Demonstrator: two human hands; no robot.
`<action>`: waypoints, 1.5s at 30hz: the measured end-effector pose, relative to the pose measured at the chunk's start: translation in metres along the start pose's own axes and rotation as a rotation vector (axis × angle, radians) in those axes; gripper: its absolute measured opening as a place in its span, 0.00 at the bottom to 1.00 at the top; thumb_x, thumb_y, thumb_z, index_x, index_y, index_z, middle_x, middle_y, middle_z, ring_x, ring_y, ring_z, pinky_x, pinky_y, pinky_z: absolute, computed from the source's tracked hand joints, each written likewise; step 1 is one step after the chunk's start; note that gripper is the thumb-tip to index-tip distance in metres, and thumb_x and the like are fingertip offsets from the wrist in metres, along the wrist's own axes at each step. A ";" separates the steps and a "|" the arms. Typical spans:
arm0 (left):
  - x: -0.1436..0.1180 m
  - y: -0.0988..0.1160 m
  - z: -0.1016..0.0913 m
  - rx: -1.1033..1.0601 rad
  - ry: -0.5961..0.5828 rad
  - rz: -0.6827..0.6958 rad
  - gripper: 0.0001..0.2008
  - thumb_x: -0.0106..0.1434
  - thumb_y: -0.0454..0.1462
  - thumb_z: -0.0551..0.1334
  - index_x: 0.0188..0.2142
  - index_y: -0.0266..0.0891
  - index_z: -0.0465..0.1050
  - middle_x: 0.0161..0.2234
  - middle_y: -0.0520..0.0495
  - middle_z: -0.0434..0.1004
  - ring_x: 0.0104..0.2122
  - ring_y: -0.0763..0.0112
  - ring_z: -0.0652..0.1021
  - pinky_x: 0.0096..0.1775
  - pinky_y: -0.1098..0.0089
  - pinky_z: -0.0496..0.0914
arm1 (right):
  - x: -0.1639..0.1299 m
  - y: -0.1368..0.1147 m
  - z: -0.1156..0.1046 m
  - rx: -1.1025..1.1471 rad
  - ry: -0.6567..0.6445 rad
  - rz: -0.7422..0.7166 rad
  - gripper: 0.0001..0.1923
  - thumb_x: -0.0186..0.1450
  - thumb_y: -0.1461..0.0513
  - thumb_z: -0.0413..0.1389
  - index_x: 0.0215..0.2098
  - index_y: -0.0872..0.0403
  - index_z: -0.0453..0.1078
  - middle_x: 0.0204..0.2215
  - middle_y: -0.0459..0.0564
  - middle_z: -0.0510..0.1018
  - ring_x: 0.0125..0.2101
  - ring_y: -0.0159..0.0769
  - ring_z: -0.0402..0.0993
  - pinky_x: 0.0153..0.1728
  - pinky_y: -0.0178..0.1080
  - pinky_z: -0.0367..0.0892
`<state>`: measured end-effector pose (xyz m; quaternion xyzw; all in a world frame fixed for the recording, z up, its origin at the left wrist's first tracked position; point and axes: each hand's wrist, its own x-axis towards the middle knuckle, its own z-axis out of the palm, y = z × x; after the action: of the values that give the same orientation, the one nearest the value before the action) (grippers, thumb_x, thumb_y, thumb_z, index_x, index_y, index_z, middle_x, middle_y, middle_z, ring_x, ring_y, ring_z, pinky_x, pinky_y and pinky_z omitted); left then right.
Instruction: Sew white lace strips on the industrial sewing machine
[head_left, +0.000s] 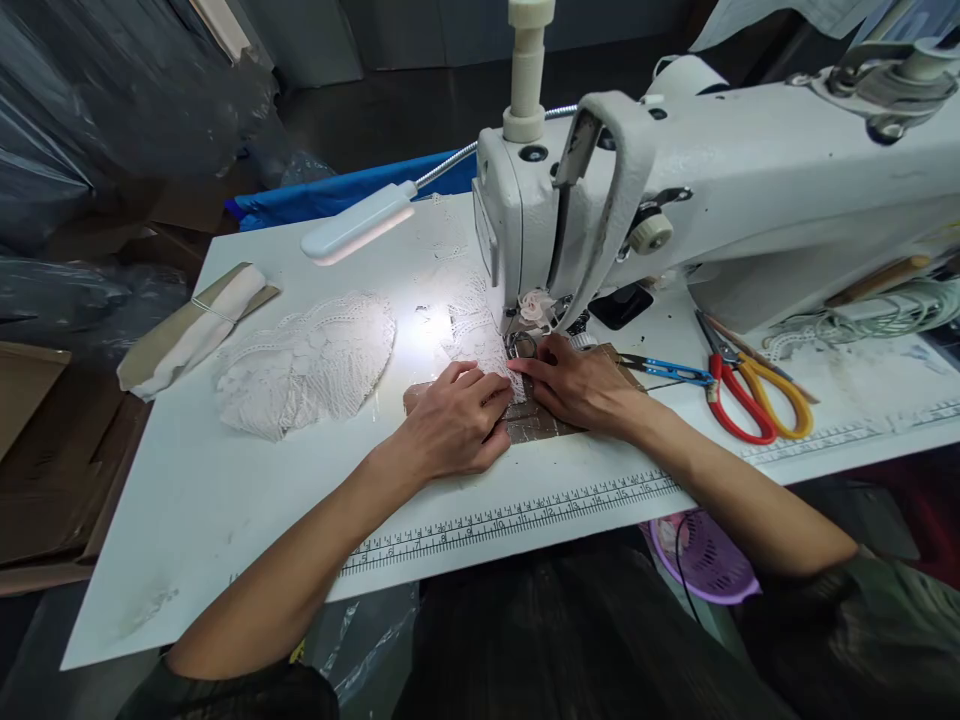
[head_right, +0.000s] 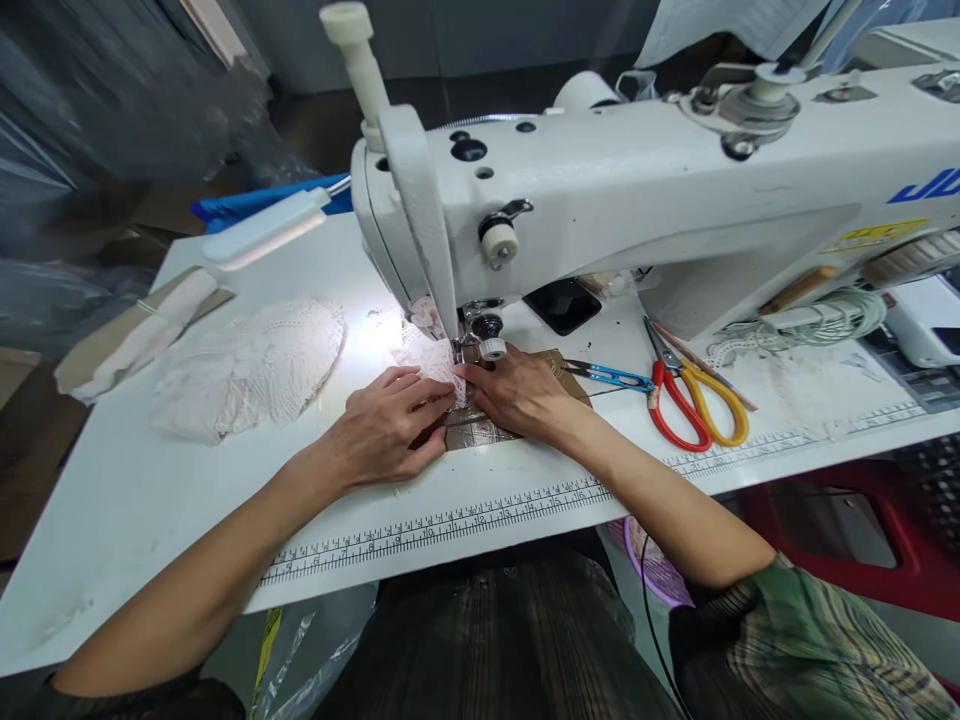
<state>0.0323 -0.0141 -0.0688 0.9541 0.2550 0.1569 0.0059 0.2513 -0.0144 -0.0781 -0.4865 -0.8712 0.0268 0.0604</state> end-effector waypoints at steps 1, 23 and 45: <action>0.000 0.000 0.002 0.019 0.007 -0.006 0.12 0.63 0.35 0.57 0.43 0.36 0.76 0.44 0.40 0.78 0.40 0.58 0.78 0.51 0.51 0.70 | 0.000 0.000 0.000 -0.006 -0.014 0.010 0.21 0.71 0.59 0.46 0.59 0.48 0.69 0.44 0.59 0.73 0.34 0.41 0.67 0.27 0.37 0.56; 0.005 -0.010 0.017 0.114 0.038 -0.090 0.21 0.67 0.44 0.55 0.50 0.31 0.73 0.51 0.34 0.76 0.41 0.53 0.77 0.51 0.45 0.68 | -0.006 0.003 0.005 0.106 0.103 -0.138 0.19 0.69 0.66 0.47 0.56 0.54 0.69 0.45 0.59 0.72 0.39 0.41 0.69 0.38 0.41 0.67; 0.012 -0.011 0.015 0.083 -0.095 -0.268 0.30 0.66 0.50 0.53 0.59 0.29 0.64 0.55 0.33 0.71 0.48 0.53 0.74 0.49 0.51 0.63 | 0.003 0.027 -0.004 0.686 0.199 0.192 0.26 0.73 0.47 0.43 0.36 0.56 0.73 0.35 0.54 0.77 0.35 0.37 0.73 0.37 0.38 0.68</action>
<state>0.0414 0.0019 -0.0801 0.9174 0.3856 0.0989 -0.0007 0.2733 0.0023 -0.0770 -0.5176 -0.7520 0.2753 0.3014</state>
